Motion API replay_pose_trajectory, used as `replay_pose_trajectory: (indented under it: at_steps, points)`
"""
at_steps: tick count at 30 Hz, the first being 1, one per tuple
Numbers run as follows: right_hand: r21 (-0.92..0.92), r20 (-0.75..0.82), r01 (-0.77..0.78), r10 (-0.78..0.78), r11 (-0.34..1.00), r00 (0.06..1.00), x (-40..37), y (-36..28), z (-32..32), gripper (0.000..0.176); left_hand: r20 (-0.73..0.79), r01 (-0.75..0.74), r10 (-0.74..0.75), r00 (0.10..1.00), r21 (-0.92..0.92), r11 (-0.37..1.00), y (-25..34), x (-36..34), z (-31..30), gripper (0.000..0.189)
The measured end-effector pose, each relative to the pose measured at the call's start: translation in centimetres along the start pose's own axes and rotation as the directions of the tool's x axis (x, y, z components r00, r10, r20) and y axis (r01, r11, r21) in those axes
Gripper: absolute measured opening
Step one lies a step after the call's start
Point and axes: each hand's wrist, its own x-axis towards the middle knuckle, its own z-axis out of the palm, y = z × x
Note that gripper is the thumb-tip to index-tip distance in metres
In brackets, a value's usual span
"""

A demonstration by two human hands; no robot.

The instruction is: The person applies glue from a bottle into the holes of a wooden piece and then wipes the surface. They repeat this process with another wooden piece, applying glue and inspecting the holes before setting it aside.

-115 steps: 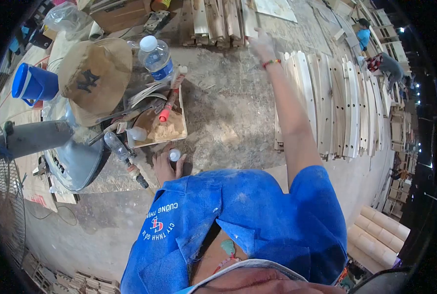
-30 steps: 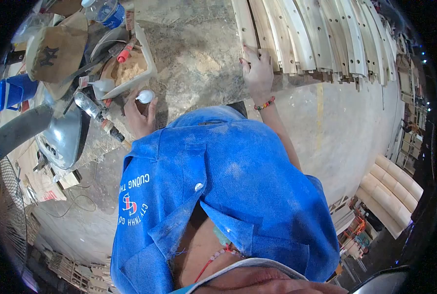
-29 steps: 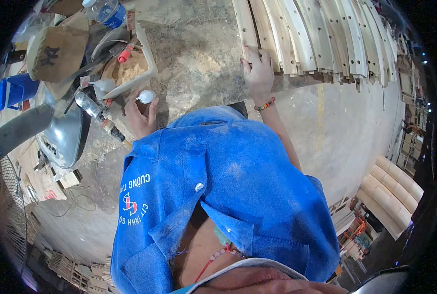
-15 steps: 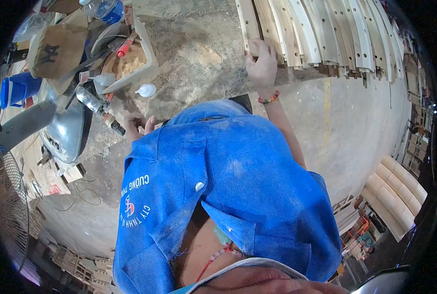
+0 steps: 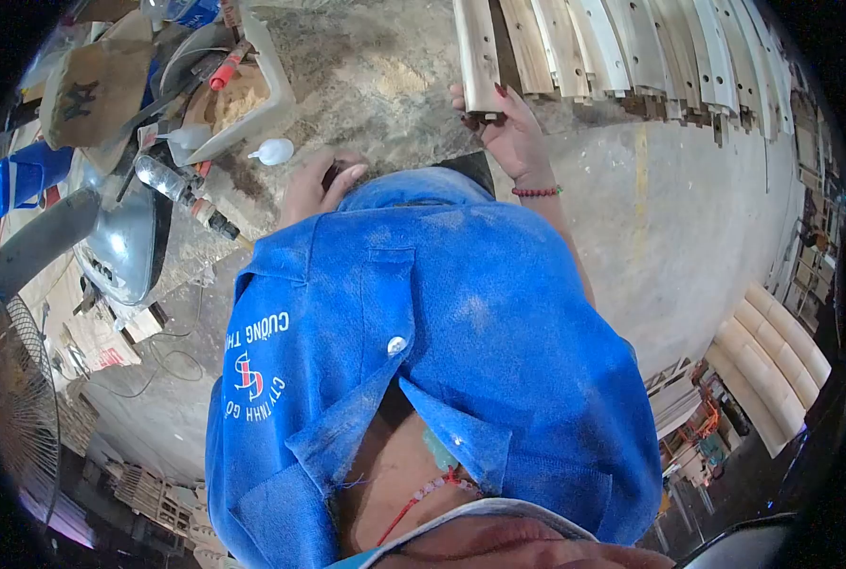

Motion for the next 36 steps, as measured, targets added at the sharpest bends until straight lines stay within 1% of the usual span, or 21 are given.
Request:
replay_pose_trajectory:
  at_steps: [1, 3, 5, 10, 12, 16, 18, 19, 21, 22, 23, 25, 27, 29, 30, 31, 32, 33, 34, 35, 36]
  points:
    - [-0.021, 0.017, 0.005, -0.005, 1.000, 1.000, -0.1, -0.1, 0.1, 0.045, 0.010, 0.002, -0.002, 1.000, -0.002, 1.000, -0.3, 0.5, 0.3, 0.021]
    - [-0.081, -0.033, 0.003, -0.006, 0.997, 0.999, 0.0, -0.2, 0.3, 0.040, 0.020, -0.075, 0.075, 0.997, 0.012, 0.997, -0.6, 1.3, 0.9, 0.018]
    - [-0.167, -0.009, 0.022, -0.024, 0.986, 1.000, 0.1, 0.0, 0.2, 0.042, 0.019, -0.048, 0.048, 0.999, 0.022, 0.999, -0.7, 1.5, 1.1, 0.018]
    - [-0.217, -0.019, -0.001, -0.003, 0.976, 1.000, 0.2, -0.1, 0.3, 0.042, 0.007, -0.007, 0.007, 1.000, 0.059, 0.998, -1.4, 1.9, 1.2, 0.019]
    - [-0.225, -0.017, -0.006, 0.003, 0.974, 1.000, 0.3, -0.1, 0.2, 0.042, -0.009, -0.076, 0.077, 0.997, 0.087, 0.993, -2.0, 2.1, 1.3, 0.019]
    - [-0.245, 0.006, -0.022, 0.024, 0.969, 1.000, 0.5, 0.1, -0.1, 0.045, -0.063, -0.101, 0.111, 0.992, 0.144, 0.984, -2.7, 3.0, 1.8, 0.020]
    - [-0.251, 0.013, -0.029, 0.034, 0.967, 0.999, 0.5, 0.1, -0.3, 0.047, -0.043, -0.198, 0.199, 0.979, 0.033, 0.980, -2.1, 4.1, 1.7, 0.023]
    - [-0.247, 0.026, -0.028, 0.035, 0.969, 0.999, 0.5, 0.3, -0.2, 0.047, -0.050, -0.196, 0.198, 0.979, 0.044, 0.980, -1.5, 4.4, 1.7, 0.023]
    - [-0.227, -0.002, -0.012, 0.011, 0.974, 1.000, 0.2, 0.1, 0.2, 0.050, 0.093, -0.028, 0.029, 0.995, -0.011, 1.000, 0.1, 5.7, 2.0, 0.027]
    - [-0.152, 0.041, 0.017, -0.011, 0.988, 0.999, 0.2, 0.4, 0.3, 0.051, 0.029, -0.143, 0.143, 0.989, -0.012, 0.990, 0.8, 6.4, 2.7, 0.029]
    - [-0.195, 0.037, 0.031, -0.024, 0.980, 0.999, 0.2, 0.5, 0.4, 0.052, 0.101, -0.059, 0.059, 0.993, -0.003, 0.998, 1.6, 7.0, 2.9, 0.033]
    - [-0.204, 0.025, 0.133, -0.131, 0.970, 0.991, 0.5, 1.7, 0.1, 0.053, 0.093, -0.067, 0.078, 0.993, -0.114, 0.991, 2.7, 8.6, 3.6, 0.041]
    - [-0.115, -0.018, 0.172, -0.175, 0.978, 0.984, 0.3, 2.4, 1.3, 0.054, 0.084, -0.086, 0.113, 0.990, -0.278, 0.957, 2.0, 10.2, 5.2, 0.050]
    - [-0.057, -0.042, 0.163, -0.166, 0.985, 0.985, -0.2, 2.6, 2.7, 0.057, 0.139, -0.093, 0.171, 0.975, -0.442, 0.892, 4.1, 11.4, 5.6, 0.051]
    - [-0.129, -0.038, 0.163, -0.169, 0.978, 0.985, -0.2, 2.3, 3.1, 0.058, 0.198, 0.013, 0.113, 0.974, -0.544, 0.839, 5.4, 11.5, 5.4, 0.049]
    - [-0.199, -0.040, 0.156, -0.167, 0.967, 0.985, -0.3, 2.0, 3.5, 0.059, 0.199, -0.003, 0.134, 0.971, -0.547, 0.837, 5.6, 11.8, 5.4, 0.049]
    - [-0.215, -0.016, 0.196, -0.204, 0.957, 0.979, -0.4, 1.7, 3.8, 0.050, 0.198, -0.006, 0.144, 0.970, -0.568, 0.823, 5.4, 11.9, 5.3, 0.049]
    - [-0.219, -0.024, 0.200, -0.210, 0.955, 0.977, -0.7, 0.5, 4.0, 0.050, 0.200, -0.001, 0.147, 0.969, -0.589, 0.808, 5.2, 11.6, 5.2, 0.048]
    - [-0.622, 0.029, 0.213, -0.249, 0.753, 0.968, -1.0, -1.0, 4.1, 0.044, 0.247, 0.074, 0.129, 0.960, -0.674, 0.735, 5.7, 11.3, 4.8, 0.044]
    - [-0.898, 0.088, 0.189, -0.259, 0.397, 0.962, -1.4, -2.5, 4.5, 0.037, 0.260, 0.080, 0.136, 0.956, -0.676, 0.733, 5.8, 11.1, 4.2, 0.044]
    - [-0.959, 0.243, 0.283, -0.441, 0.026, 0.864, -2.3, -4.7, 6.4, 0.026, 0.329, 0.152, 0.077, 0.941, -0.615, 0.774, 5.7, 11.0, 3.6, 0.042]
